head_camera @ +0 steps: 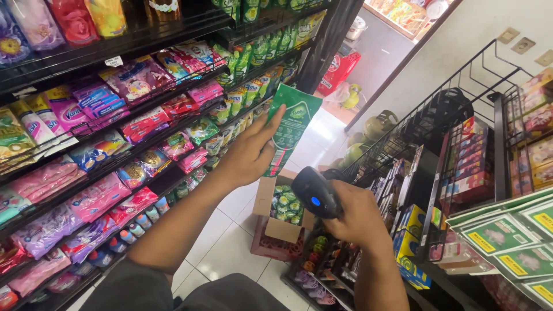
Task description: Stock soap and detergent pouches on store shelves using a handheld scanner.
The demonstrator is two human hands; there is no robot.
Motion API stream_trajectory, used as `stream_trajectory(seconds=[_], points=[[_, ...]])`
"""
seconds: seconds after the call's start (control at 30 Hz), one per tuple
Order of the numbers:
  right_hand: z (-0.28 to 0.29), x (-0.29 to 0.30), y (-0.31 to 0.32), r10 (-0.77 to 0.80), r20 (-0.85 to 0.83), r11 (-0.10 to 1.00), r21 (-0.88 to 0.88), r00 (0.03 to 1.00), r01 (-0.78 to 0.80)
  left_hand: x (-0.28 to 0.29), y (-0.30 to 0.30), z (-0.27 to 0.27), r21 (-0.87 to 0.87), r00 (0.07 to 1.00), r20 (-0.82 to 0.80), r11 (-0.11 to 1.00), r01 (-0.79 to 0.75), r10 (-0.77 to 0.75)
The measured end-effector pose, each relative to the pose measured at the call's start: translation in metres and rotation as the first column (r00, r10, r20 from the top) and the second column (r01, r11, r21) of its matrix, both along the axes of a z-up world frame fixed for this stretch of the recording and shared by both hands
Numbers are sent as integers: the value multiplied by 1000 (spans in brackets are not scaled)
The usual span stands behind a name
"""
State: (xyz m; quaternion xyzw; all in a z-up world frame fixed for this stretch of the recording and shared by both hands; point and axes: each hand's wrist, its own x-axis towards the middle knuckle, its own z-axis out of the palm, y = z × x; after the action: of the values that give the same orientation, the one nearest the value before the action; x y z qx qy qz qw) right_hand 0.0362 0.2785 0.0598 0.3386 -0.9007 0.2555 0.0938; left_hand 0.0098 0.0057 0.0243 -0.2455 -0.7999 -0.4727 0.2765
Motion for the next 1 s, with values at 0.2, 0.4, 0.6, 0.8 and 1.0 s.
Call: stream_trajectory(seconds=[0.2, 0.4, 0.6, 0.8, 1.0], points=[[1, 3, 0, 65, -67, 998, -22, 996, -66, 5, 1, 6, 29, 993, 116, 999, 27, -30], [-33, -6, 15, 34, 258, 943, -328, 966, 54, -2, 0, -18, 74, 996, -74, 996, -46, 52], [-86, -9, -3, 204, 446, 440, -837, 872, 325, -32, 24, -102, 971, 749, -163, 31, 238, -642], [-132, -26, 8, 103, 653, 449, -704, 750, 551, -3, 59, -112, 902, 354, -423, -426, 74, -834], [-150, -31, 12, -119, 398, 741, -574, 909, 349, 22, 98, -147, 983, 390, -180, -173, 53, -903]])
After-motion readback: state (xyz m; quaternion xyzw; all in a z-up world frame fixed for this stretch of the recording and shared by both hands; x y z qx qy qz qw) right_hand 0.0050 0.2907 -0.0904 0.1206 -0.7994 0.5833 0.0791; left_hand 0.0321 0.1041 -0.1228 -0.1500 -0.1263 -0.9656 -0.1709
